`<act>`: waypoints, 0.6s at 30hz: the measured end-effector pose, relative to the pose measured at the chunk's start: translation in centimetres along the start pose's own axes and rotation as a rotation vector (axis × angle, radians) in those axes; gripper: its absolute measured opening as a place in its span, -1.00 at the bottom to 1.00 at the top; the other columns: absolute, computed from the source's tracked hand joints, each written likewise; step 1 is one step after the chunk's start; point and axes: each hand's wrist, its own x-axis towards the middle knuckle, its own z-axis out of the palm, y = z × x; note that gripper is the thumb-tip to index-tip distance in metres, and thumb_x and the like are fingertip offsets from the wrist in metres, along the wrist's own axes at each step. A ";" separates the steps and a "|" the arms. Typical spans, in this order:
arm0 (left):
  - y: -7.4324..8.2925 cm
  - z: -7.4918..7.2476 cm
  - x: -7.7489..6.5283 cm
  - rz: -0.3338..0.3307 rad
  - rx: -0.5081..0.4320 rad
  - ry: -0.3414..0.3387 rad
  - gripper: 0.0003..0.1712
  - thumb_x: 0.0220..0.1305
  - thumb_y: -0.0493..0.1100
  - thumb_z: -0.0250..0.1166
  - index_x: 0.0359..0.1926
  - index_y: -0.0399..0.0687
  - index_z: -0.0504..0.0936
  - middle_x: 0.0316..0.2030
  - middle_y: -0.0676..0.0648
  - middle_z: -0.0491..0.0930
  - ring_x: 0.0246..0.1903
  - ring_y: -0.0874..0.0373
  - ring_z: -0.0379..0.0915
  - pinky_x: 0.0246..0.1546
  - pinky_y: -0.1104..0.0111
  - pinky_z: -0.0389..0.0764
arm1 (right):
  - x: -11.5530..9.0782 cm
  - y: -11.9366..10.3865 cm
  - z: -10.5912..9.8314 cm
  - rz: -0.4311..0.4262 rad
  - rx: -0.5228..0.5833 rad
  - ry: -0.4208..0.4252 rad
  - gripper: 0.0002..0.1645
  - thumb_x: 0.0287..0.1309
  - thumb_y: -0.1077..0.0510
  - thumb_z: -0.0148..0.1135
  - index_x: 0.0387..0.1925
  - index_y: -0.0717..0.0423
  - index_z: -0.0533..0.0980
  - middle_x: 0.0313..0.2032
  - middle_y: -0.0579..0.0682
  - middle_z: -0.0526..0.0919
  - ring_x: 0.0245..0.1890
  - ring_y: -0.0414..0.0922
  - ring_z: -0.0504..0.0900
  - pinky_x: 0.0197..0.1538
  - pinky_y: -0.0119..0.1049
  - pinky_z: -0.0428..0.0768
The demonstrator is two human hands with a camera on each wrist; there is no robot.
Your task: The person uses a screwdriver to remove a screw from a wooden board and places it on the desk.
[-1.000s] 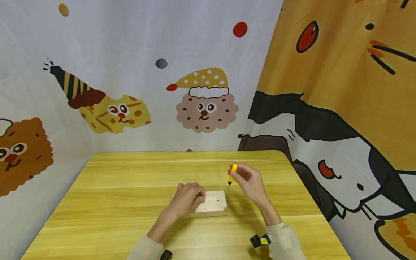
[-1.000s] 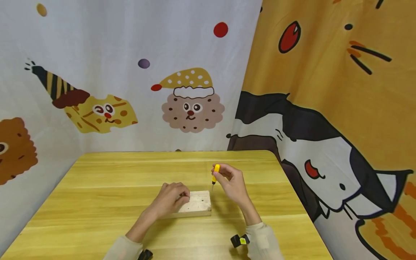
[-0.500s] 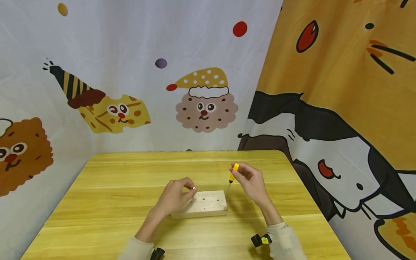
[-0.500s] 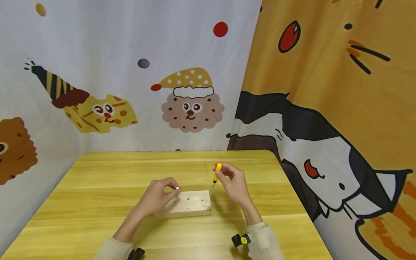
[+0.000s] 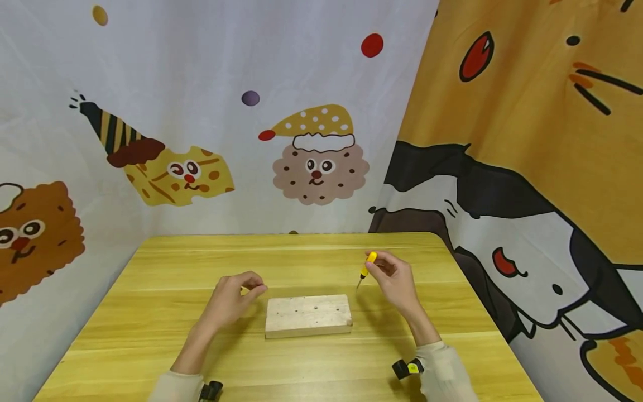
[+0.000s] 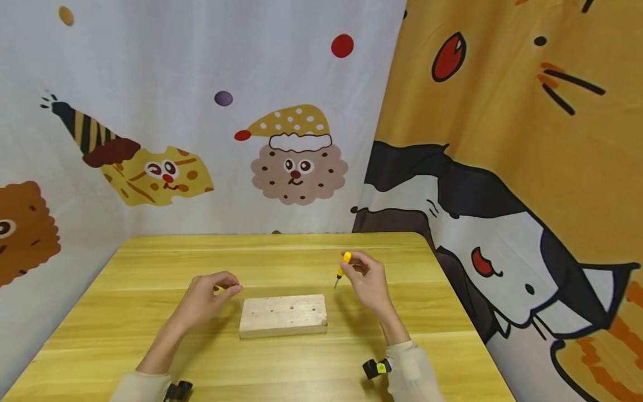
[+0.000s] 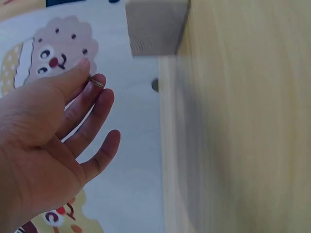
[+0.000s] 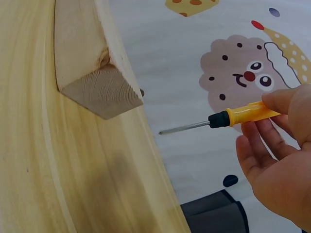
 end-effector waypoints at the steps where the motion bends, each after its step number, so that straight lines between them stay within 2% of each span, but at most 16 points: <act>1: -0.4 -0.2 -0.1 0.001 0.006 -0.005 -0.95 0.54 -0.17 0.50 -0.17 0.06 0.84 -0.24 0.11 0.88 -0.21 0.15 0.82 -0.05 -0.06 0.90 | 0.0 0.1 -0.1 0.018 -0.005 0.008 -0.69 0.52 0.29 0.45 0.21 0.22 0.75 0.05 0.32 0.82 -0.08 -0.29 0.80 0.07 -0.56 0.79; 7: -2.3 -1.1 -0.5 -0.035 0.047 -0.072 -0.94 0.50 -0.19 0.53 -0.20 0.05 0.87 -0.29 0.11 0.88 -0.22 0.16 0.81 -0.13 0.20 0.87 | 0.2 1.1 -0.4 0.110 -0.006 0.049 -0.70 0.50 0.24 0.50 0.18 0.19 0.77 0.09 0.30 0.84 -0.07 -0.33 0.81 0.09 -0.55 0.80; 12: -3.1 -1.4 -0.4 -0.083 0.077 -0.145 -0.92 0.46 -0.22 0.56 -0.24 0.04 0.87 -0.33 0.10 0.86 -0.30 0.27 0.76 -0.21 0.38 0.78 | 0.2 2.0 -0.4 0.172 -0.026 0.039 -0.69 0.47 0.22 0.53 0.16 0.22 0.76 0.12 0.30 0.83 0.02 -0.22 0.86 0.08 -0.53 0.82; 16: -3.5 -1.2 -0.3 -0.121 0.088 -0.196 -0.92 0.45 -0.22 0.56 -0.24 0.05 0.87 -0.32 0.13 0.87 -0.29 0.29 0.76 -0.20 0.35 0.80 | 0.2 3.0 -0.3 0.224 -0.058 0.016 -0.68 0.46 0.25 0.53 0.17 0.26 0.76 0.15 0.29 0.82 0.10 -0.09 0.87 0.08 -0.54 0.81; 18: -3.7 -1.1 -0.3 -0.123 0.090 -0.222 -0.94 0.46 -0.21 0.56 -0.23 0.02 0.87 -0.30 0.13 0.87 -0.27 0.27 0.77 -0.19 0.30 0.81 | 0.3 3.5 -0.3 0.246 -0.083 0.012 -0.68 0.45 0.27 0.53 0.16 0.27 0.76 0.13 0.29 0.83 0.07 -0.07 0.86 0.05 -0.56 0.81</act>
